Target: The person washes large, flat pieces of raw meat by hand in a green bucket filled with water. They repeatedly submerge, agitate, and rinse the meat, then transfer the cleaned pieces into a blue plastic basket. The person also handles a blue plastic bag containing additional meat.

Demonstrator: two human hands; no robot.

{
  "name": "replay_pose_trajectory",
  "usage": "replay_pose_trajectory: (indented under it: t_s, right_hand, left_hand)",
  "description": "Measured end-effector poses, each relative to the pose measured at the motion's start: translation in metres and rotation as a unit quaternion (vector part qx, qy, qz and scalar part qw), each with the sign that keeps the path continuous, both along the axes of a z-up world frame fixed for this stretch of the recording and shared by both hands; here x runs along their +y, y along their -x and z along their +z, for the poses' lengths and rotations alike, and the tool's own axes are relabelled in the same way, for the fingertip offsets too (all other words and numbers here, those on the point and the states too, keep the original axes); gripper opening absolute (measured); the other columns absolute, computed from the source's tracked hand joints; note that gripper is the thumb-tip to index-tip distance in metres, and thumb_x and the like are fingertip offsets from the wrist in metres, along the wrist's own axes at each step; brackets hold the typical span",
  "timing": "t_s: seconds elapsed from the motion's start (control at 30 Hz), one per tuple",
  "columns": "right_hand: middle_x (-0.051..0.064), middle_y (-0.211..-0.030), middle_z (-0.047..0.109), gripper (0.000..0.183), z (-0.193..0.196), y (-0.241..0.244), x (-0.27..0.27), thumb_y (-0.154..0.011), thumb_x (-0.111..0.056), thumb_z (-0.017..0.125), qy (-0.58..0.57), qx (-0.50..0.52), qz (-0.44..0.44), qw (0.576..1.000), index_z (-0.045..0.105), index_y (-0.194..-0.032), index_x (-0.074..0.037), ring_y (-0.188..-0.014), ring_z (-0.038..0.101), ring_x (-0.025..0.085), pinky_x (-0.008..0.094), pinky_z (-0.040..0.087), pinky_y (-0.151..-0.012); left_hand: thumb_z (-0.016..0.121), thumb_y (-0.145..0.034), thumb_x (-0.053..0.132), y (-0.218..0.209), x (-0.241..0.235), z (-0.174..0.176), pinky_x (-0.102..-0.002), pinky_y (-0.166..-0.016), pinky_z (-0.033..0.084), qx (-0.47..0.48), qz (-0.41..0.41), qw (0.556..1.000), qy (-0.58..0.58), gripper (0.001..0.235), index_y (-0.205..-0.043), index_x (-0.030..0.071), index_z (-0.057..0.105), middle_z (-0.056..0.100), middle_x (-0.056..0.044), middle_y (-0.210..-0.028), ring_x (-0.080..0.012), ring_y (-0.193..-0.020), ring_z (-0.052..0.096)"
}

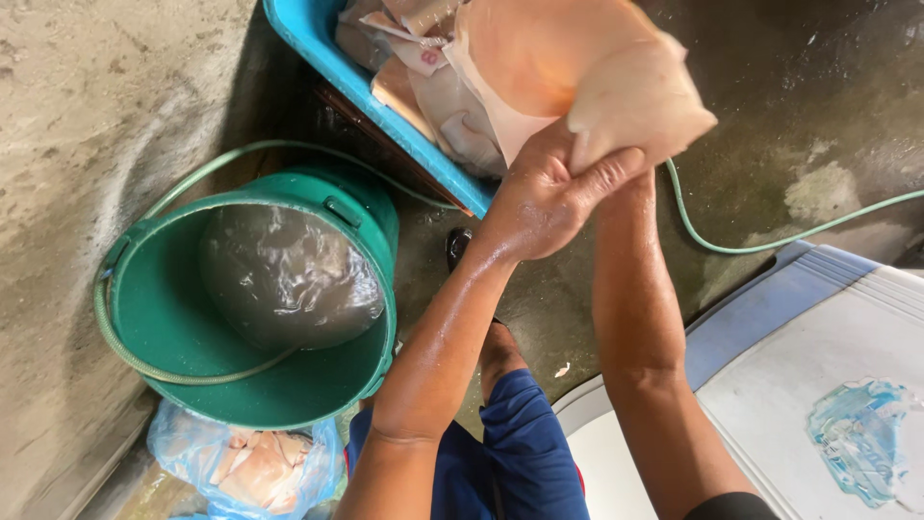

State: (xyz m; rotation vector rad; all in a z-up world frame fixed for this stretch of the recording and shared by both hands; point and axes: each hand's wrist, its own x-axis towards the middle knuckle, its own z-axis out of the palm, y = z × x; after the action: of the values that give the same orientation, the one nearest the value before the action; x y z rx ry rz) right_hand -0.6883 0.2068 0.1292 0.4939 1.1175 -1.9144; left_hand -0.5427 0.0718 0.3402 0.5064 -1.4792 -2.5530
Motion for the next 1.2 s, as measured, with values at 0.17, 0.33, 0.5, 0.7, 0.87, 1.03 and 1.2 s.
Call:
replay_pose_trajectory:
  t_s: [0.17,0.33,0.5,0.7,0.87,1.03,1.2]
  right_hand:
    - [0.012,-0.126,0.061,0.048,-0.003,-0.007,0.014,-0.101,-0.038,0.055,-0.127,0.001,0.058,0.99,0.053,-0.137,-0.007,-0.11,0.064,0.025,0.045,0.056,-0.088]
    - [0.01,-0.127,0.065,0.048,-0.012,-0.034,0.036,-0.09,-0.029,0.062,-0.315,0.109,0.157,0.93,0.057,-0.135,-0.012,-0.108,0.067,0.024,0.042,0.059,-0.083]
    - [0.009,-0.11,0.07,0.037,0.005,-0.078,-0.001,-0.094,-0.016,0.067,-0.214,0.132,0.152,0.956,0.064,-0.128,-0.003,-0.093,0.066,0.017,0.032,0.054,-0.073]
    - [0.008,-0.101,0.074,0.018,0.049,-0.123,-0.047,-0.099,-0.004,0.065,-0.152,0.25,0.11,0.95,0.069,-0.115,0.003,-0.09,0.069,0.013,0.025,0.057,-0.079]
    - [0.007,-0.102,0.072,0.018,0.085,-0.22,-0.109,-0.104,-0.007,0.061,-0.152,0.33,0.192,0.912,0.069,-0.117,0.003,-0.088,0.064,0.011,0.025,0.055,-0.076]
    - [0.012,-0.11,0.071,0.024,0.05,-0.363,-0.166,-0.101,-0.013,0.067,-0.029,0.281,0.296,0.912,0.067,-0.12,0.001,-0.096,0.068,0.015,0.029,0.06,-0.083]
    - [0.014,-0.12,0.067,0.062,-0.058,-0.436,-0.227,-0.081,-0.032,0.078,-0.304,0.219,0.403,0.835,0.052,-0.132,-0.009,-0.095,0.066,0.021,0.035,0.053,-0.069]
  left_hand:
    - [0.077,-0.091,0.016,0.017,0.035,-0.147,-0.034,-0.1,0.053,-0.142,0.108,0.984,0.016,0.055,-0.136,-0.005,0.054,0.07,-0.014,-0.122,-0.0206,-0.113,0.067]
    - [0.088,-0.078,0.019,-0.015,0.045,-0.256,-0.042,-0.096,0.05,-0.225,0.059,0.915,0.33,0.087,-0.148,-0.001,0.04,0.064,-0.031,-0.126,-0.0379,-0.116,0.065]
    - [0.056,-0.094,0.012,-0.01,0.033,-0.219,-0.04,-0.086,0.061,-0.258,0.025,0.948,0.186,0.059,-0.152,0.022,0.049,0.077,-0.021,-0.111,-0.0317,-0.097,0.079]
    - [0.055,-0.094,0.008,-0.043,-0.003,-0.149,-0.048,-0.088,0.054,-0.232,0.044,0.913,0.332,0.058,-0.15,0.021,0.052,0.071,-0.023,-0.117,-0.0404,-0.106,0.068]
    - [0.059,-0.1,0.005,-0.154,-0.048,-0.112,-0.042,-0.096,0.058,-0.189,0.228,0.888,0.351,0.052,-0.15,0.018,0.052,0.07,-0.018,-0.129,-0.0339,-0.117,0.07]
    - [0.064,-0.1,0.002,-0.324,-0.096,-0.146,-0.04,-0.098,0.059,-0.294,0.378,0.811,0.336,0.036,-0.136,0.007,0.063,0.073,-0.016,-0.121,-0.0304,-0.112,0.073]
    - [0.069,-0.087,0.01,-0.468,-0.12,-0.268,-0.047,-0.101,0.049,-0.476,0.295,0.711,0.425,0.043,-0.128,0.003,0.063,0.067,-0.023,-0.128,-0.0419,-0.115,0.063]
